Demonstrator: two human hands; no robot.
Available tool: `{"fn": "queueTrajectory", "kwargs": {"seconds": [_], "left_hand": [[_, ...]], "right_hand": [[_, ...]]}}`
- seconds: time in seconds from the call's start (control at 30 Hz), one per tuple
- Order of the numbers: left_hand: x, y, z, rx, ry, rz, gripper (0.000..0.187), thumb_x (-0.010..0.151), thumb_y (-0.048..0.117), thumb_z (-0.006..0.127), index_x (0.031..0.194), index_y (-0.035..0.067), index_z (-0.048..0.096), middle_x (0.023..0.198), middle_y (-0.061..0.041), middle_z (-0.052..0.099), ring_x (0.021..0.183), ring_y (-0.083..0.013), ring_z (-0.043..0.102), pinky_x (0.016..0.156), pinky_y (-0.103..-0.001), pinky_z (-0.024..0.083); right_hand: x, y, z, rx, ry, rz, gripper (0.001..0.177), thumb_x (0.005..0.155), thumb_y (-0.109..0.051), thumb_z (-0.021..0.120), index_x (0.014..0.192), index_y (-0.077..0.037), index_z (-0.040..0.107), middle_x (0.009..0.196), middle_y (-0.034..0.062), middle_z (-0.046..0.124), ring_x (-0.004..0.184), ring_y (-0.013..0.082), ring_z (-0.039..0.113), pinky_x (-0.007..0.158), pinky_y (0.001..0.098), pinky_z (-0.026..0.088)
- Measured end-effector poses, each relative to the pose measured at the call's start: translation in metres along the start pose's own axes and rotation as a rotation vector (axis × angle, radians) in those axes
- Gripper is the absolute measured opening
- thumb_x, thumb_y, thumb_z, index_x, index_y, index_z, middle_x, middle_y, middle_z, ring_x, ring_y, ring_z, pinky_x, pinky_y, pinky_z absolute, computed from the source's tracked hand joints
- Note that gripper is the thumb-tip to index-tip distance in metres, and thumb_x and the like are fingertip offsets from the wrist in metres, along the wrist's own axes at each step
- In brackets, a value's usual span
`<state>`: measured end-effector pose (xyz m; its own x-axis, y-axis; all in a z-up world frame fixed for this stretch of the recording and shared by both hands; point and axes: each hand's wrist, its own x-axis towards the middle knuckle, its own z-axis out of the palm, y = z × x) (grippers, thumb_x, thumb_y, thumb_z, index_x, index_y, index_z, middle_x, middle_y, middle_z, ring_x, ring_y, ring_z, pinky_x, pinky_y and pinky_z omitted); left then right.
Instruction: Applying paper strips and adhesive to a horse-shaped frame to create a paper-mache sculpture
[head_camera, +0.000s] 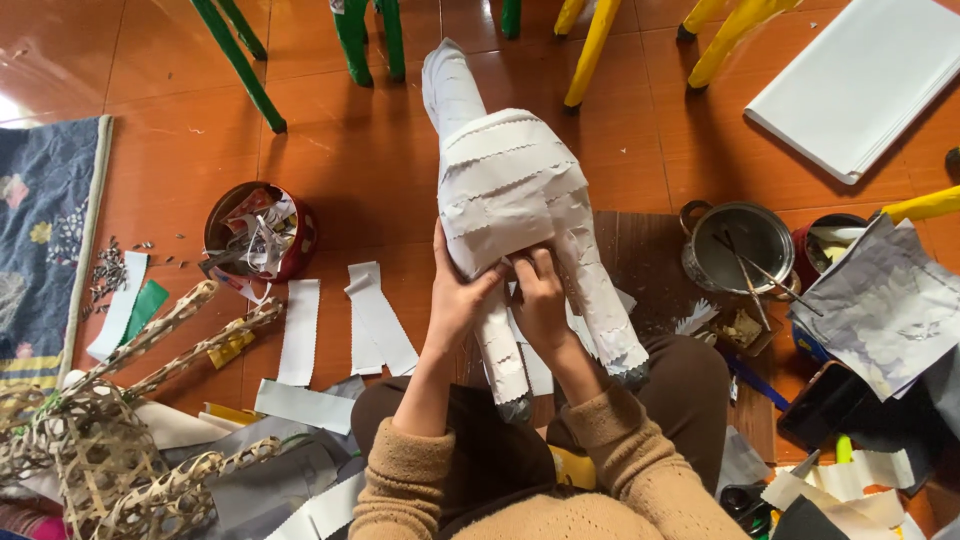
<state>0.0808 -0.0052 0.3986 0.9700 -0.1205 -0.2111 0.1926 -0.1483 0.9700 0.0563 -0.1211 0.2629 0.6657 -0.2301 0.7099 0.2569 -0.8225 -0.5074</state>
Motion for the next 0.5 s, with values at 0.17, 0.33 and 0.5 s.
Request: {"fn": "queueTrajectory", "kwargs": {"seconds": [0.17,0.33,0.5], "left_hand": [[0.006,-0.01,-0.001,-0.062,0.006,-0.009,0.12,0.062,0.034,0.089,0.156,0.03,0.015,0.144,-0.033,0.043,0.134,-0.0479,0.041,0.107,-0.056,0.037],[0.018,-0.025,-0.011,-0.174,-0.001,0.049,0.118,0.065,0.026,0.09,0.156,0.023,0.015,0.145,-0.029,0.042,0.133,-0.04,0.044,0.108,-0.053,0.037],[0.037,-0.047,-0.022,-0.351,0.06,0.058,0.115,0.067,0.022,0.091,0.156,0.026,0.019,0.134,-0.016,0.053,0.117,-0.0259,0.051,0.101,-0.045,0.045]], "right_hand": [[0.022,-0.016,0.0,0.157,-0.038,0.121,0.017,0.079,0.003,0.061,0.094,-0.005,0.066,0.086,0.0132,0.057,0.078,0.0376,0.062,0.073,0.0424,0.051],[0.035,-0.006,0.037,0.258,-0.031,0.19,0.017,0.085,0.004,0.054,0.09,-0.008,0.066,0.081,0.0093,0.059,0.077,0.0354,0.063,0.072,0.0421,0.051],[0.053,-0.008,0.071,0.861,0.05,0.539,0.015,0.093,0.001,0.053,0.099,-0.005,0.066,0.087,0.0068,0.06,0.081,0.0165,0.059,0.08,0.0316,0.051]]}}
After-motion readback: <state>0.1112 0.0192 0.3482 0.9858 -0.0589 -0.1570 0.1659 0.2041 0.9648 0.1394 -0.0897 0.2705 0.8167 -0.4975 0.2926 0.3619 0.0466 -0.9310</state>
